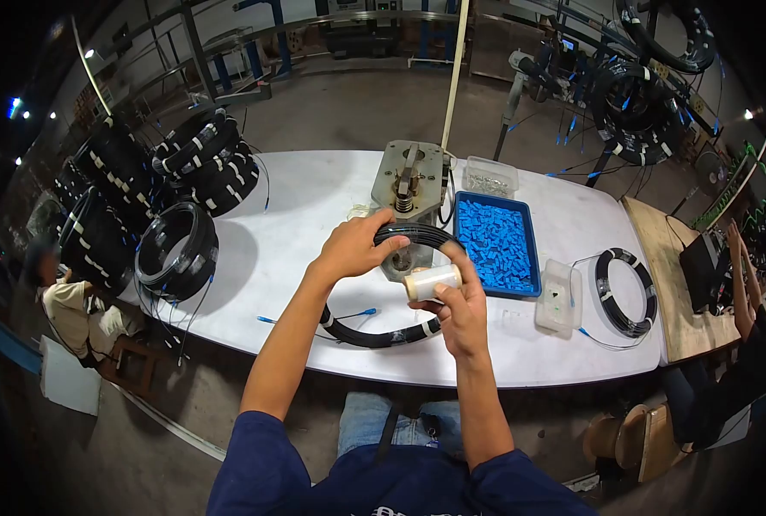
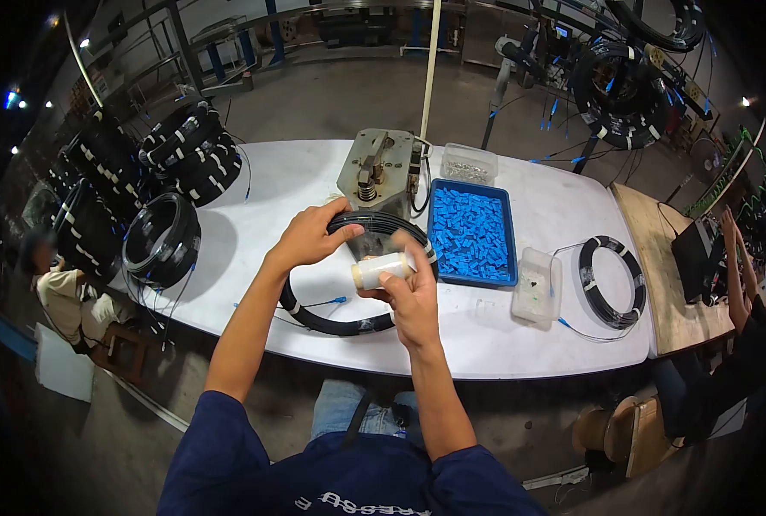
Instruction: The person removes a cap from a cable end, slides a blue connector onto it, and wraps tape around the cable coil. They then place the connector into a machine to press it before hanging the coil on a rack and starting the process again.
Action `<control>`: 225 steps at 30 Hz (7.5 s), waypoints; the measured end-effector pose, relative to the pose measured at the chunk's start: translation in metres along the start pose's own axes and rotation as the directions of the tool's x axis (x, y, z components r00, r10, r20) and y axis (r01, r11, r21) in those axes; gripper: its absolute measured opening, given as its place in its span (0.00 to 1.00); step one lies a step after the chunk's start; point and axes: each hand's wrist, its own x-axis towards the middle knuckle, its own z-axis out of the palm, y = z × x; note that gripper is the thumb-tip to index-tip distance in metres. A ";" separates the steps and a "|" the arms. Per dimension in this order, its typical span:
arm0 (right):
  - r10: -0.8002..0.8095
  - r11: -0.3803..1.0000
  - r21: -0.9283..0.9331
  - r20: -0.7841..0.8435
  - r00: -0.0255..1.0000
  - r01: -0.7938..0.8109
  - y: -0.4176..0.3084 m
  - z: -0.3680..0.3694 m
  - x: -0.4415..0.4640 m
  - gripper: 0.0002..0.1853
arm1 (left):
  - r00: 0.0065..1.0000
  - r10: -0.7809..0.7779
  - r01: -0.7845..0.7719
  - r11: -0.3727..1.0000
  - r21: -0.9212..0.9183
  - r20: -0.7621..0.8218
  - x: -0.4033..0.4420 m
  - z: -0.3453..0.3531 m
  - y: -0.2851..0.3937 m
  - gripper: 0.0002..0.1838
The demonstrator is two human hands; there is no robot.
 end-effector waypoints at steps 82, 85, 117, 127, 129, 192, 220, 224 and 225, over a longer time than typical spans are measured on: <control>-0.331 0.412 -0.761 0.387 0.861 0.501 -0.026 -0.028 0.129 0.24 | 0.894 0.413 -0.370 0.900 0.231 -0.175 -0.044 0.013 0.056 0.26; -0.152 0.530 -0.734 0.411 0.899 0.425 -0.004 -0.036 0.122 0.25 | 0.887 0.427 -0.384 0.893 0.236 -0.176 -0.046 0.011 0.054 0.26; 0.150 0.641 -0.738 0.391 0.908 0.212 0.111 -0.136 0.107 0.27 | 0.970 0.243 -0.243 0.969 0.049 0.001 -0.025 0.005 0.049 0.22; 0.087 0.394 -0.864 0.375 0.923 0.314 0.135 -0.140 0.101 0.26 | 0.974 0.218 -0.220 0.975 0.031 0.060 -0.023 0.002 0.049 0.23; 0.116 0.462 -0.838 0.382 0.917 0.291 0.142 -0.142 0.101 0.24 | 0.977 0.197 -0.200 0.980 0.024 0.079 -0.024 0.001 0.048 0.23; 0.332 0.089 -0.885 0.459 0.824 0.458 0.070 -0.120 0.104 0.35 | 0.930 0.054 -0.023 0.996 -0.090 0.364 0.015 -0.005 0.041 0.26; -0.266 0.509 -0.818 0.146 0.953 0.267 0.000 -0.082 -0.005 0.12 | 0.983 0.173 -0.174 0.985 -0.004 -0.065 -0.049 0.002 0.051 0.19; -0.286 0.557 -0.793 0.097 0.953 0.247 0.000 -0.094 -0.024 0.12 | 0.980 -0.149 0.119 0.969 -0.215 -0.131 -0.096 0.009 0.009 0.15; -0.316 0.539 -0.807 0.073 0.946 0.242 0.000 -0.102 -0.030 0.12 | 0.961 -0.240 0.208 0.954 -0.214 -0.138 -0.105 0.026 -0.026 0.17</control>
